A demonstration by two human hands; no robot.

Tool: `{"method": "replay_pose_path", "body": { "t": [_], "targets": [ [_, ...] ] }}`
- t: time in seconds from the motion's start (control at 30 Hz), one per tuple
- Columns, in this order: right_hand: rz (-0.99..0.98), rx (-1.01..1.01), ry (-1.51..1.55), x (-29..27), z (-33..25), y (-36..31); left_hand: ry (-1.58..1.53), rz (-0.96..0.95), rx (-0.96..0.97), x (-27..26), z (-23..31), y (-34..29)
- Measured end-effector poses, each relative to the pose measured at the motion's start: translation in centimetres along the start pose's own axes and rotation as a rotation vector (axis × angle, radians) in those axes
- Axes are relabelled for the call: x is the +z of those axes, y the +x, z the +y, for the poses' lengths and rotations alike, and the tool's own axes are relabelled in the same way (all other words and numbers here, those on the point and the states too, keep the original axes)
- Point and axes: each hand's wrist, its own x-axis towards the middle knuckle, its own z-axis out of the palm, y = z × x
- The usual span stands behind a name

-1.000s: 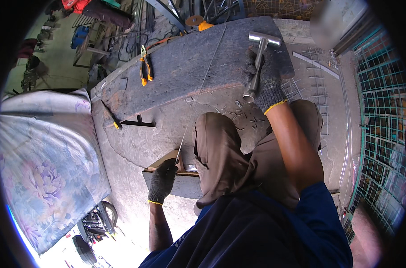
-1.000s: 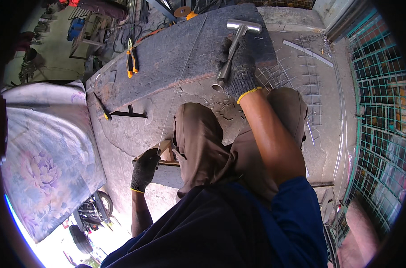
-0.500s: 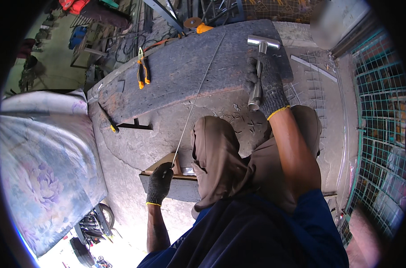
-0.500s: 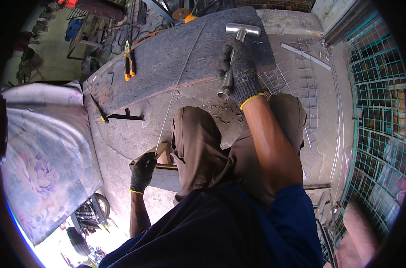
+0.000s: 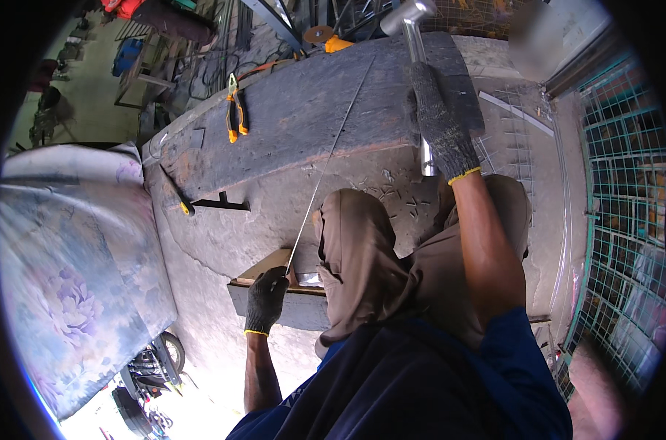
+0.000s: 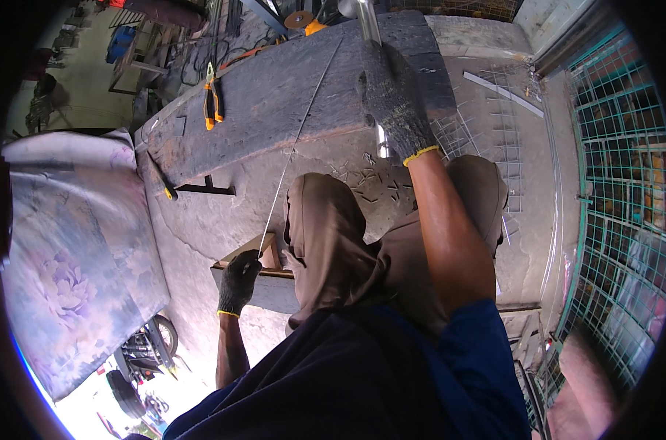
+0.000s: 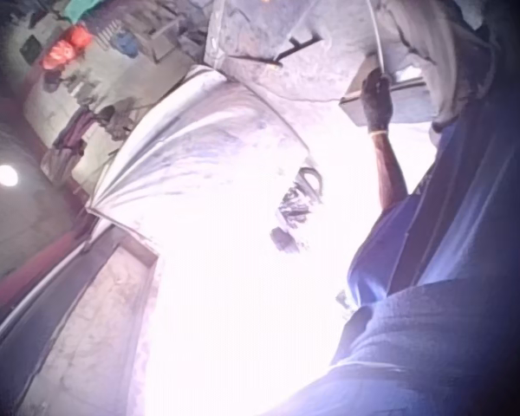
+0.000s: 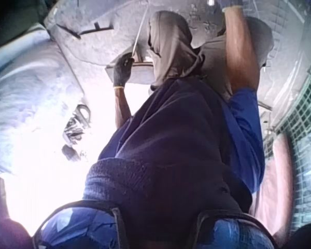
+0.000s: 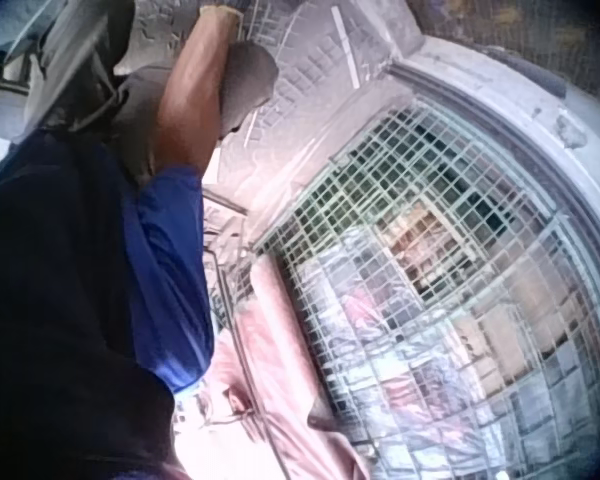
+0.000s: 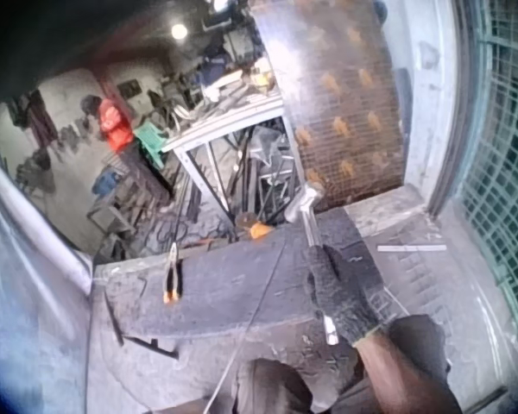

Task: Straightening a metal rod by hammering it against a metal block and using pliers for alignment.

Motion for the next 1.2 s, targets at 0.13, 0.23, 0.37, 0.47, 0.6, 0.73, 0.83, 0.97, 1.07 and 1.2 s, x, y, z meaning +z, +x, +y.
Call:
{"method": "replay_pose_path", "body": {
  "t": [0.13,0.23,0.37,0.47,0.6,0.73,0.83,0.97,1.07,1.2],
  "targets": [
    [-0.120,-0.322,-0.210,0.4,-0.3,0.7,0.006,0.017,0.048,0.3,-0.6,-0.2],
    [0.001,-0.585,-0.453,0.7,1.9,2.2,-0.010,0.018,0.010,0.2,-0.6,-0.1],
    [0.021,-0.638,-0.725,0.6,4.1,3.8,-0.060,0.039,-0.020,0.6,-0.4,0.0],
    [-0.055,-0.518,-1.035,0.5,4.5,4.6,-0.026,0.054,0.020,0.5,-0.6,0.0],
    [-0.017,-0.493,-0.799,1.8,3.4,2.9,-0.035,0.079,0.036,0.4,-1.0,-0.1],
    [0.080,-0.613,-0.752,1.9,3.9,3.2,-0.013,0.081,0.068,0.2,-0.6,0.2],
    [0.049,-0.438,-0.917,1.8,3.8,3.3,-0.041,0.093,0.079,0.4,-1.0,0.3],
    [-0.045,-0.223,-0.640,1.9,4.9,3.7,-0.067,0.115,0.026,0.5,-1.0,-0.2],
    [0.101,-0.565,-0.786,1.9,4.6,3.5,-0.043,0.097,0.024,0.2,-0.9,0.0],
    [0.066,-0.510,-0.860,1.1,4.2,4.1,-0.021,0.112,0.081,0.3,-0.7,0.1]
  ]
}}
